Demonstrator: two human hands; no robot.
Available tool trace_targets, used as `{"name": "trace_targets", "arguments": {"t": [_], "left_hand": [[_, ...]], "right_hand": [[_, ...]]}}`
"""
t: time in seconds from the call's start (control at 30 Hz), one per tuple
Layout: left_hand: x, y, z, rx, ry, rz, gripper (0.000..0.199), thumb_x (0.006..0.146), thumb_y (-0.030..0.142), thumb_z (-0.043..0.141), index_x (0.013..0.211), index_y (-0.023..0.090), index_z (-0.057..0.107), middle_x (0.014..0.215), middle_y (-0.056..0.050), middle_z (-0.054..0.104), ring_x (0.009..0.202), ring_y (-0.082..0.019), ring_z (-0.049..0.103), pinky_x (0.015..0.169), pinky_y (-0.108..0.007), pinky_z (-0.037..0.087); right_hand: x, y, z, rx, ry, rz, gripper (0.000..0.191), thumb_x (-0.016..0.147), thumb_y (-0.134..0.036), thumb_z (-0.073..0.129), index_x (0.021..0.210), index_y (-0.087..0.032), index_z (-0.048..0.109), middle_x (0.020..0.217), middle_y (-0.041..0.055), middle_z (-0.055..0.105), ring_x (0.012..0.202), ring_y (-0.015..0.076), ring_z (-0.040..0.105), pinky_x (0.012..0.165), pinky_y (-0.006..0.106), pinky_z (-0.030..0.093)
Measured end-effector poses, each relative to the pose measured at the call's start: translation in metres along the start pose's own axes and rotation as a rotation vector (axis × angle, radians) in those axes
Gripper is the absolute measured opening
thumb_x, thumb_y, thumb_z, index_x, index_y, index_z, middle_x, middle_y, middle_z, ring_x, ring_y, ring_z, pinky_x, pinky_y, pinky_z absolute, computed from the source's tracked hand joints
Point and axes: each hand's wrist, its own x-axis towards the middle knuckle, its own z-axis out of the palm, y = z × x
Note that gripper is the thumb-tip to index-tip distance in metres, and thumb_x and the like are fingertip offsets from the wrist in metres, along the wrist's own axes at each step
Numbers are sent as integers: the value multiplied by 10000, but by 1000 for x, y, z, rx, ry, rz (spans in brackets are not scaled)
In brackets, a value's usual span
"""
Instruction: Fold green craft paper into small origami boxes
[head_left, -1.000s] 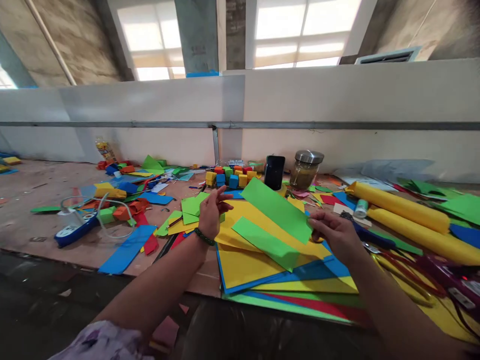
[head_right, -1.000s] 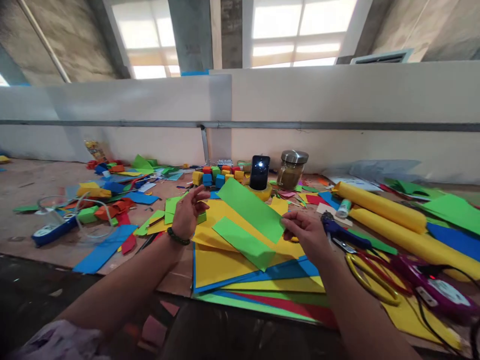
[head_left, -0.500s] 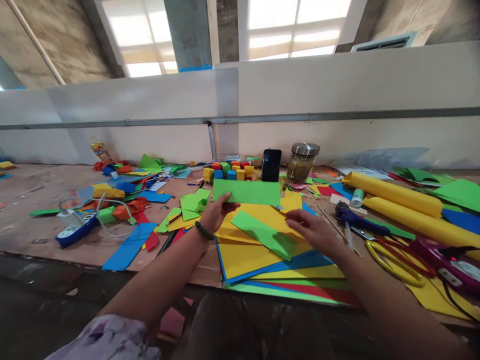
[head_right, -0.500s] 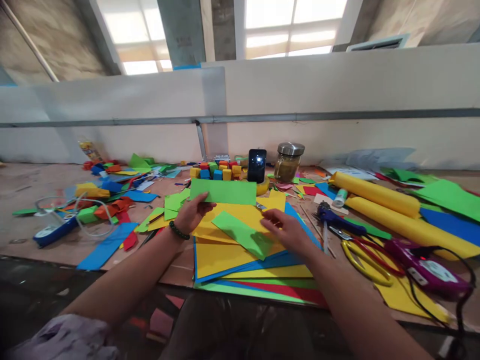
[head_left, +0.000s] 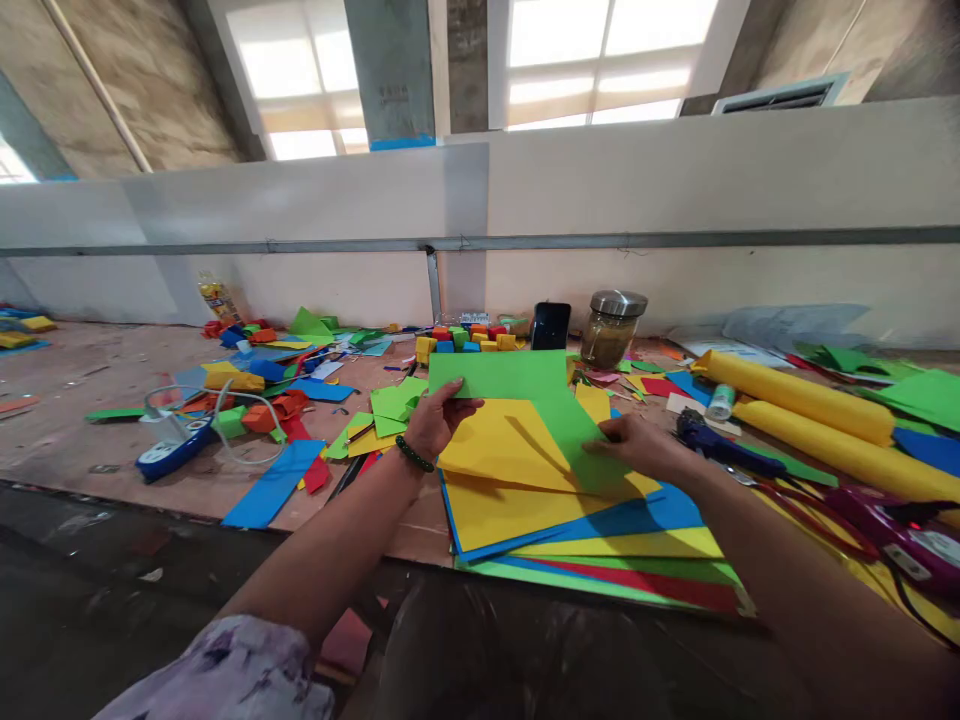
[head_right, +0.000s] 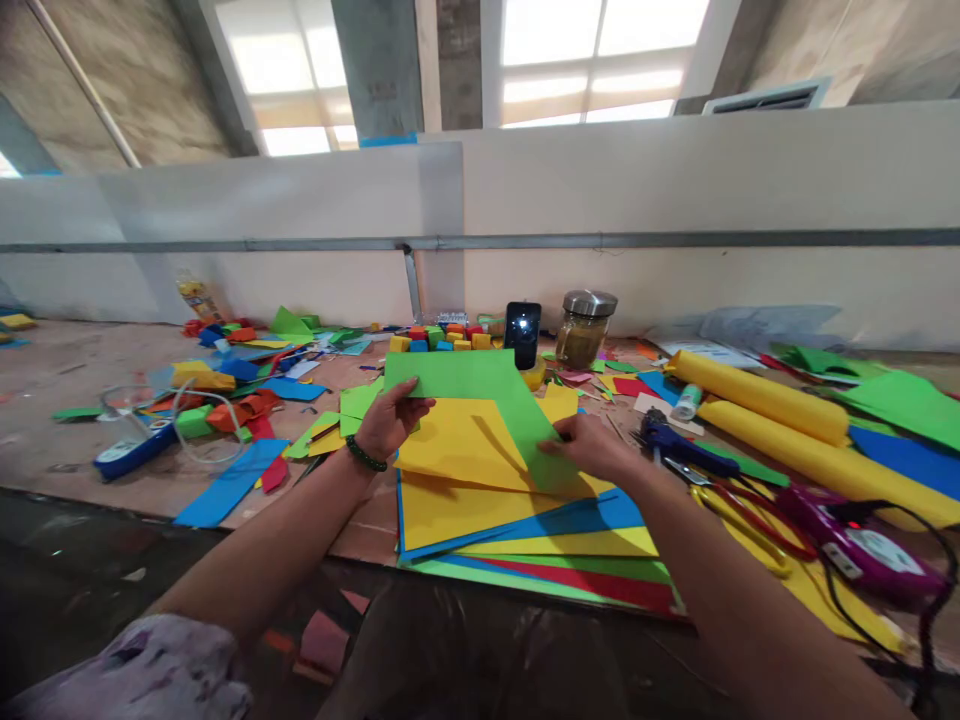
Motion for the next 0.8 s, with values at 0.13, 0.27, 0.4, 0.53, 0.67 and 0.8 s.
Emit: {"name": "trace_targets", "arguments": {"t": [0.13,0.27,0.4,0.53,0.67,0.8], "left_hand": [[-2,-7,0,57,-53,-12,144,755,146,653,729,150,512,599,30,639,542,-124,680,503,-170,484],[-2,-17,-2,108,-71,-63,159,775,135,636,701,147,495,581,16,621,595,-159,703,507,-177,474],[-5,-32,2,142,-74,-161,170,801,69,583,687,139,478,593,4,603,644,-173,716,504,-172,464],[-21,-42,7,223,-66,-316,141,821,66,563,708,126,502,674,-48,644,654,-146,700,535,-173,480],[-38,-29,-7,692,-215,-261,272,751,295,714,934,115,625,867,-106,669,716,-193,666,630,-298,527],[-42,-12,-24,1378,-327,482,505,641,392,804,1089,194,679,1090,-110,626,1063,-270,559,960,-424,424]], "right_hand": [[33,10,-27,-345,-5,13,389,609,-466,731,425,-189,529,415,-28,462,426,102,415,446,255,245],[31,7,-36,-387,173,-11,251,677,-436,695,710,-187,684,673,52,654,657,212,590,567,304,402],[-5,-24,-18,-295,650,-517,278,908,-364,466,1019,-204,664,1051,111,675,1043,261,583,897,413,447],[-28,-39,17,-507,366,-898,227,889,-224,539,1077,-203,665,1044,99,709,1013,246,598,881,400,465],[-34,-21,35,-509,293,-964,240,901,-111,491,1001,-204,688,927,65,739,879,195,633,789,345,477],[-40,-10,39,-489,144,-935,230,914,-139,471,951,-199,690,866,66,733,804,165,640,646,266,479]]}}
